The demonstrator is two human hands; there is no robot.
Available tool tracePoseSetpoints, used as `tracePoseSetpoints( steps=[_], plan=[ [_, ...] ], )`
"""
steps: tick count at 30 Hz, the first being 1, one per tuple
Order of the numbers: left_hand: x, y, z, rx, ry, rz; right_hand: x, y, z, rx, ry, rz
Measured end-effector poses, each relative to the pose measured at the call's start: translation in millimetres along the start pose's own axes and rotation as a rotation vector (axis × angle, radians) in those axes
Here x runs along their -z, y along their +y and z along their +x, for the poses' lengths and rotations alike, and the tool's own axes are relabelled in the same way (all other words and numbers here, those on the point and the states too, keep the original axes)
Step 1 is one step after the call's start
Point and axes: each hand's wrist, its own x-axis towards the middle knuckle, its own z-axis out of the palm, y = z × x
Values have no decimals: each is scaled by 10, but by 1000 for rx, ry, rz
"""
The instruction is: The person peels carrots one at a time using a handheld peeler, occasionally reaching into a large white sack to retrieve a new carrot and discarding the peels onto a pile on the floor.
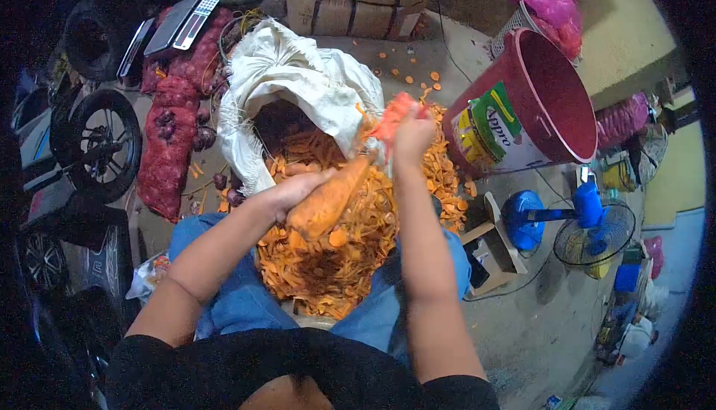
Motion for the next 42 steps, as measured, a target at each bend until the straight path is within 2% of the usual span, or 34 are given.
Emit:
tracePoseSetpoints(
  steps=[1,2,4,5,7,9,11,12,13,14,16,18,19,20,21,23,25,27,28,30,31,34,36,38,39,41,42],
  plan=[
    [-47,-7,-28,-2,1,-10,67,23,108,-33,84,-142],
    [-75,-8,-43,-4,4,-21,85,62,118,-36,88,-142],
    [-52,30,-31,-49,33,-116,135,-210,42,-190,75,42],
    [5,65,-17,-44,37,-161,118,-366,-66,-272,-8,174],
    [124,64,82,-86,22,-213,14,-399,-351,-118,-225,387],
    [139,51,172,-161,98,-230,-116,-282,-675,176,-316,128],
    [96,29,199,-320,214,-161,-100,-475,-829,213,-322,73],
    [55,39,180,-318,215,-163,-84,-536,-863,249,-331,18],
    [7,67,148,-299,221,-109,-132,-425,-784,134,-348,87],
    [-19,79,129,-278,228,-55,-157,-356,-722,132,-349,87],
    [-30,44,119,-223,184,-3,-154,-279,-567,320,-165,-10],
    [-46,-6,88,-116,100,116,-5,-300,-154,11,43,89],
    [-143,-83,53,-181,90,100,69,-33,131,21,84,16],
    [-157,-75,36,-174,90,103,109,221,287,27,123,-60],
    [-160,-63,24,-101,78,28,123,151,232,22,125,-62],
    [-85,21,43,-37,29,-44,138,-264,36,-135,58,129],
    [71,67,125,-64,5,-146,132,-662,-375,125,-83,110],
    [77,107,136,-97,24,-254,38,-502,-651,83,-319,194],
    [88,94,155,-100,25,-254,27,-541,-763,85,-321,195],
    [100,33,203,-198,90,-138,41,-628,-904,256,-354,39],
    [66,20,210,-176,101,-186,35,-604,-878,255,-357,37],
    [82,104,236,-168,86,-175,-41,-501,-739,257,-279,75],
    [84,114,281,-197,76,-187,-62,-456,-659,94,-309,103],
    [129,93,328,-252,33,-224,-100,-276,-507,174,-211,-43],
    [33,161,174,-157,66,-47,-107,-133,-343,192,-122,-99],
    [-86,58,87,-155,41,13,153,-246,16,-145,-56,114],
    [-115,16,62,-152,11,70,195,-22,221,-135,74,-180]
  ],
)
